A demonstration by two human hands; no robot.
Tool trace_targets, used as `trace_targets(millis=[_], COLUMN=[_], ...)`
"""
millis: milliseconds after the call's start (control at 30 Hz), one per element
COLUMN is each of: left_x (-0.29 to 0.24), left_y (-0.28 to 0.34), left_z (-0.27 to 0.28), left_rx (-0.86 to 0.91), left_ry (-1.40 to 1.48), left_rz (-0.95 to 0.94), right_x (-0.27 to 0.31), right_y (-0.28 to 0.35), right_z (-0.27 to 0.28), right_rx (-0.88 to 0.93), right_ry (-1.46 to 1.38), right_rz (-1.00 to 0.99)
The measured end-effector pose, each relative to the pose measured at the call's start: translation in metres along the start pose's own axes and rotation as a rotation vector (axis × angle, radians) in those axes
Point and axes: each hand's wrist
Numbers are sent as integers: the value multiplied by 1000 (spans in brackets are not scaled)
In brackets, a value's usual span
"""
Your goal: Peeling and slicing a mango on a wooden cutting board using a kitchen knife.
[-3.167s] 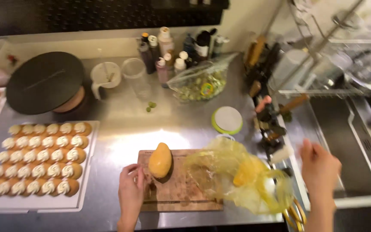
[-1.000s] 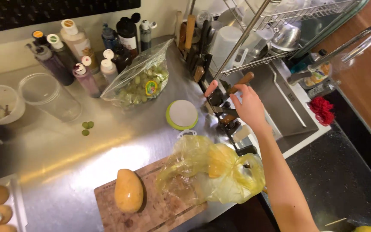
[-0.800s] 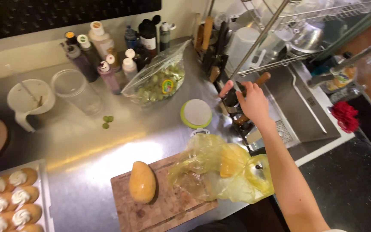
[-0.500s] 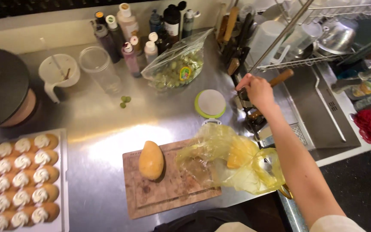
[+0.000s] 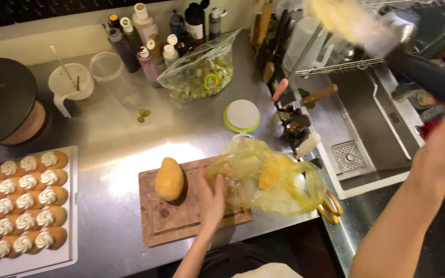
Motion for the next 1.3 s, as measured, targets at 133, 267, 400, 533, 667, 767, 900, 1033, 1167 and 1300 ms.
trace_targets(millis=[133,267,400,533,667,767,900,1033,1167,1300], left_x=[6,24,-16,-45,-25,1,24,22,46,-20], left_y=[-7,-56,-89,-63,-32,-26,-47,-73,-74,-35], left_z=[-82,-172,-158,-46,69,109,118,125,146,176], left_rx=[112,380,349,-78,-379,-373,-123,164,265,455], left_ry=[87,214,-109,-108,-641,-822,-668,-661,140,1444], left_rz=[17,-51,-252,-441,-459,-403,-6,277,396,579], right_x=[-5,0,-8,-61,-55,-55,-86,-78,-80,-49], right_y=[76,157,202,224,245,265,302,339,362,379], right_z=[41,27,25,39,-2,-43,-81,-118,-120,-124], right_rx=[138,397,492,457,490,502,703,724,630,585], right_ry=[-145,-311,-371,-670,-132,-35,67,52,-107,217], right_rz=[-107,-559,-857,-1005,-962,-964,-710,-759,-858,-663])
Point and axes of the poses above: each hand's wrist, its own y-axis away from the middle knuckle, its own z-axis out of the back of the hand, x = y × z, and after that the axes turned 5 degrees about -z, right-handed
